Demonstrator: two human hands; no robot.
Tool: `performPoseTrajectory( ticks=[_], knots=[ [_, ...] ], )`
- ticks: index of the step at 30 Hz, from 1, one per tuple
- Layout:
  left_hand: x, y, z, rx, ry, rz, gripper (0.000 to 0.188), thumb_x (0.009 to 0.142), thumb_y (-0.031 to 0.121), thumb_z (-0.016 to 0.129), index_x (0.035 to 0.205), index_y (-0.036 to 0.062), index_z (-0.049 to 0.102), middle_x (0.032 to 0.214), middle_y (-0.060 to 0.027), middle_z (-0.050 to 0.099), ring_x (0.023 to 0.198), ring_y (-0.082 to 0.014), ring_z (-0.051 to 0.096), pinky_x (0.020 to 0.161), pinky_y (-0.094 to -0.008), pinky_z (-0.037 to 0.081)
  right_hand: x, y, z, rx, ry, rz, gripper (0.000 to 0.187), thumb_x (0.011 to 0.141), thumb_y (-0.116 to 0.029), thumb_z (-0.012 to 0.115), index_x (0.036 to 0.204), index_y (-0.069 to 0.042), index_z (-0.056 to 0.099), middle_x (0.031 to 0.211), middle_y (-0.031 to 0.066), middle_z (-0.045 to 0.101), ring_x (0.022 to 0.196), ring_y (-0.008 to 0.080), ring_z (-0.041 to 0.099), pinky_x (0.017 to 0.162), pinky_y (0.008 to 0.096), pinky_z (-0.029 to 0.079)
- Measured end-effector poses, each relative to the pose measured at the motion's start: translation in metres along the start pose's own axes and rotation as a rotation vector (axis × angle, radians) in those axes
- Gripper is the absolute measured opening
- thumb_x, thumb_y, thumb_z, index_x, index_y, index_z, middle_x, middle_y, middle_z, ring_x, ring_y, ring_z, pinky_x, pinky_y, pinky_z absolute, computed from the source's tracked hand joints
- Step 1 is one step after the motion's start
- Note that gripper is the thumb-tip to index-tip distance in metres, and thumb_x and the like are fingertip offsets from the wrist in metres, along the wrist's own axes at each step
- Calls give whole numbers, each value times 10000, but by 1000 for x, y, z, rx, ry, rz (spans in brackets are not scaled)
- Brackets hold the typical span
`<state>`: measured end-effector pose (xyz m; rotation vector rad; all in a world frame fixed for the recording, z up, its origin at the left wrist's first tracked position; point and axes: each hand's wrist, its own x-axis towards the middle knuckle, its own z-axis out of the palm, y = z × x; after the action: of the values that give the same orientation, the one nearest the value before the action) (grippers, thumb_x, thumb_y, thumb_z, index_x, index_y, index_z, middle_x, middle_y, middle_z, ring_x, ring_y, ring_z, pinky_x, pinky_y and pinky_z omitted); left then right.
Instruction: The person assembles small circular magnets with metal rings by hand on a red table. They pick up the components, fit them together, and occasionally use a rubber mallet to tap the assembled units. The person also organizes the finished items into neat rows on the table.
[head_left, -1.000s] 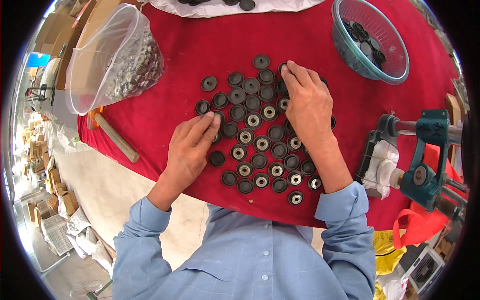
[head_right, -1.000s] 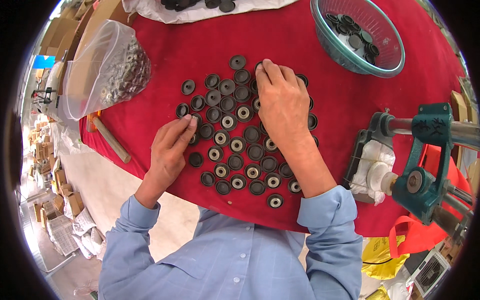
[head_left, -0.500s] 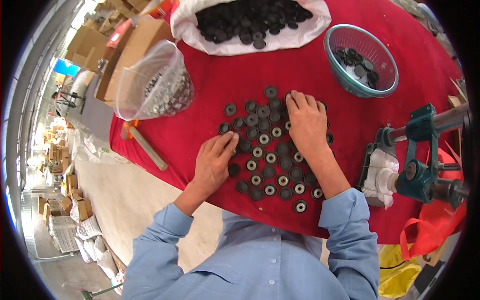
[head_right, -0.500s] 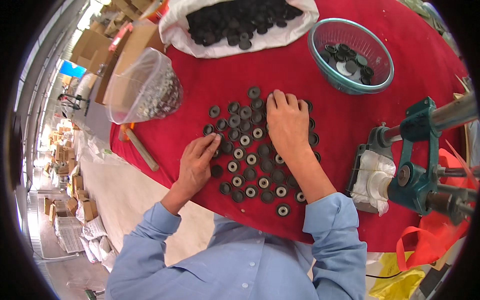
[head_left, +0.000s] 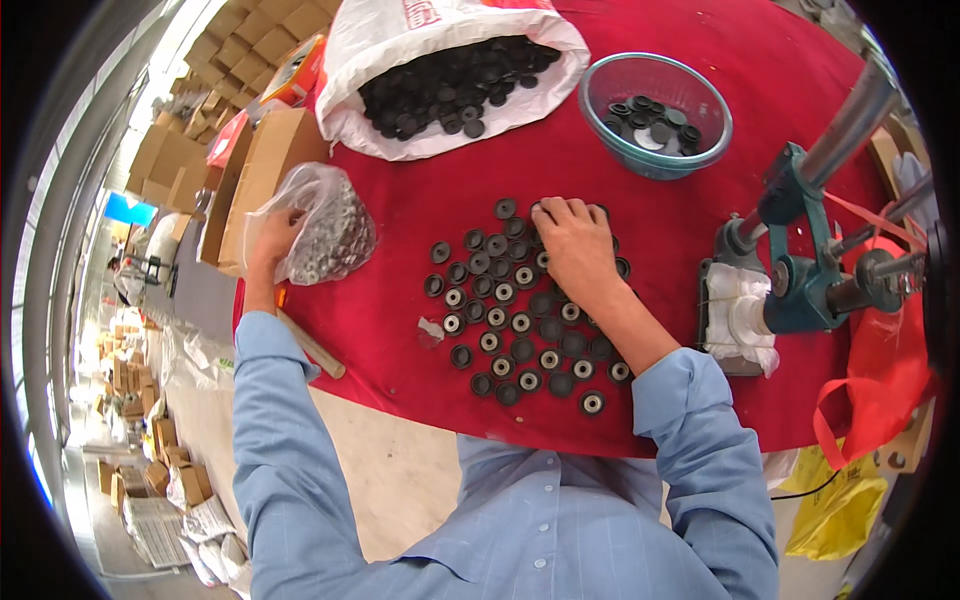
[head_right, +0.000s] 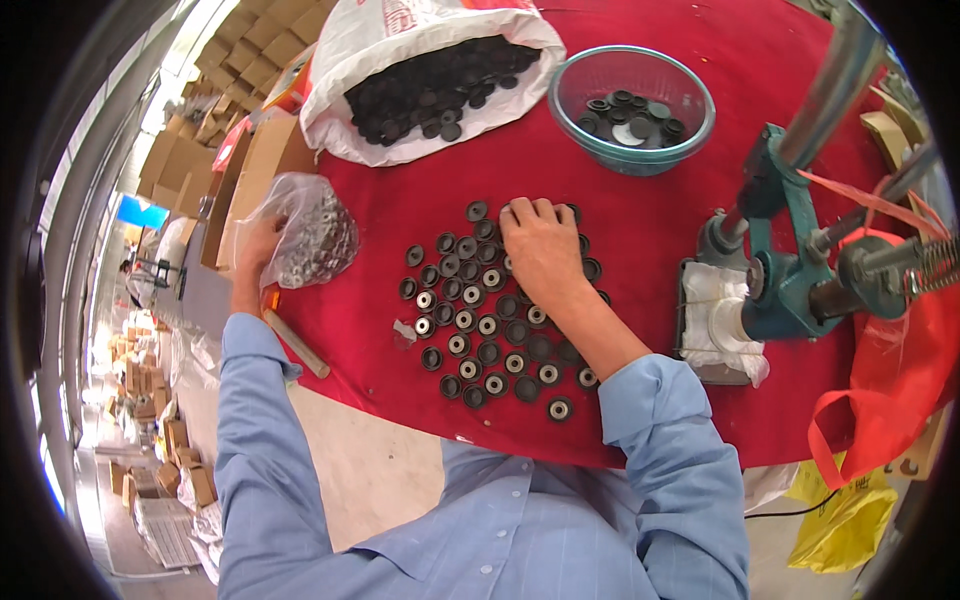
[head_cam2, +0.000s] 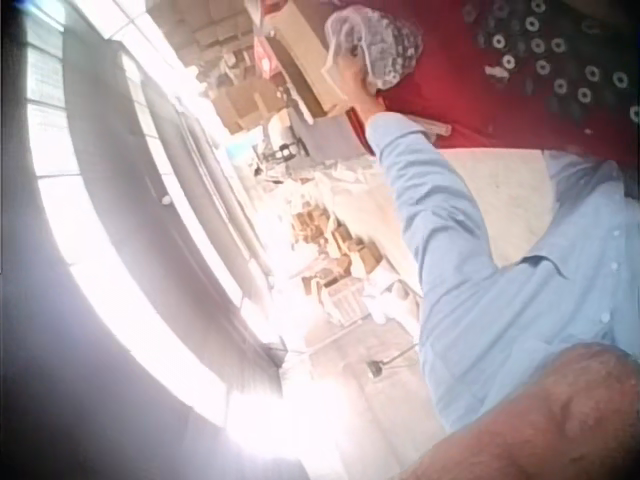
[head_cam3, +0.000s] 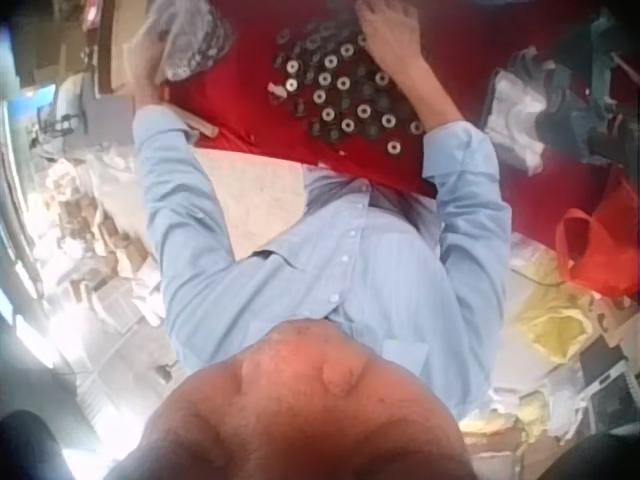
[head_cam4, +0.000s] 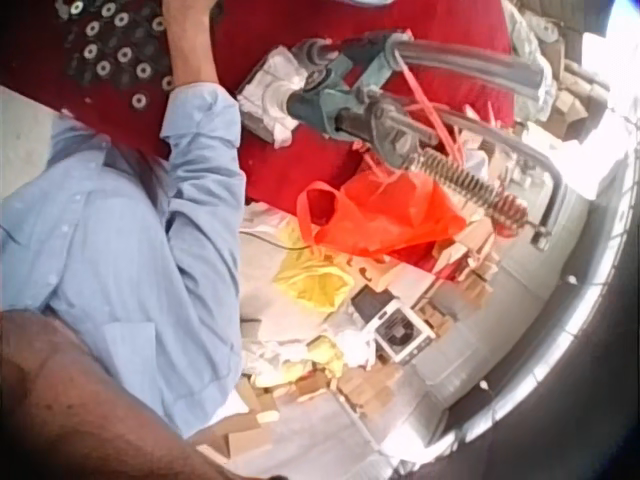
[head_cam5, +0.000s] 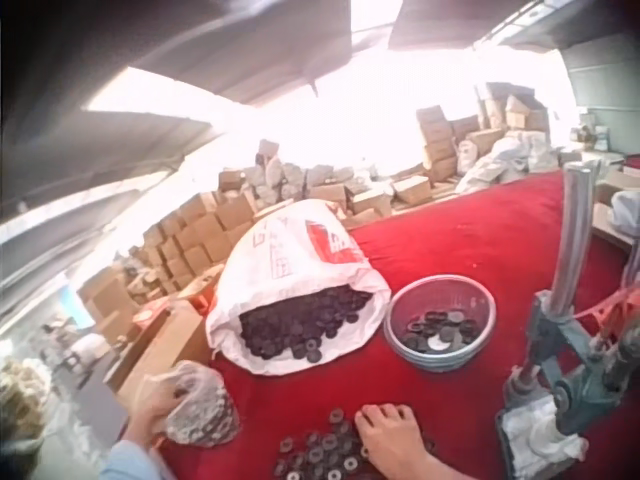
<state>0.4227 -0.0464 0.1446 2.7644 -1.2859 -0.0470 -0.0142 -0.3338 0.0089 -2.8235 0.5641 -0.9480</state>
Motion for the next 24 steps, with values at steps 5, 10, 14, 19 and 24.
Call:
performPoseTrajectory(
  ticks=[5, 10, 14, 19, 24],
  knots=[
    [27, -11, 57, 286, -21, 53, 562, 1049, 449, 604, 1406, 17, 649, 1384, -278, 677, 1239, -477, 655, 1054, -502, 521, -1, 4, 1, 32, -37, 47, 462, 773, 6, 745, 1227, -69, 723, 1213, 45, 667, 1137, 267, 647, 1009, 473, 512],
    [12, 38, 70, 75, 175, 62, 567, 1005, 416, 623, 1467, 92, 575, 1224, -304, 715, 1140, -518, 673, 962, -596, 526, -3, 14, 1, 9, -22, 46, 436, 771, -14, 755, 1204, -64, 731, 1177, 59, 678, 1104, 275, 661, 974, 466, 529],
    [1, 32, 60, 164, 207, 23, 454, 1020, 340, 603, 1427, 140, 617, 1154, -275, 740, 1077, -515, 693, 925, -591, 536, 0, 11, 1, 31, 6, 17, 388, 782, -55, 759, 1170, -54, 744, 1131, 83, 690, 1083, 281, 670, 954, 467, 532],
    [-4, 47, 42, 111, 391, 81, 271, 1044, 289, 603, 1245, 136, 699, 997, -285, 742, 971, -505, 709, 820, -600, 538, -1, 12, 4, 48, -2, 21, 439, 743, -61, 799, 1178, -67, 738, 1162, 74, 686, 1104, 279, 670, 974, 469, 531],
    [-3, 79, 37, 253, 499, 59, 301, 1066, 353, 612, 1081, 70, 711, 874, -288, 719, 852, -514, 701, 726, -610, 526, -2, 18, 6, 23, -2, 39, 446, 738, -63, 811, 1178, -82, 742, 1167, 65, 684, 1110, 276, 671, 990, 470, 532]
  ],
)
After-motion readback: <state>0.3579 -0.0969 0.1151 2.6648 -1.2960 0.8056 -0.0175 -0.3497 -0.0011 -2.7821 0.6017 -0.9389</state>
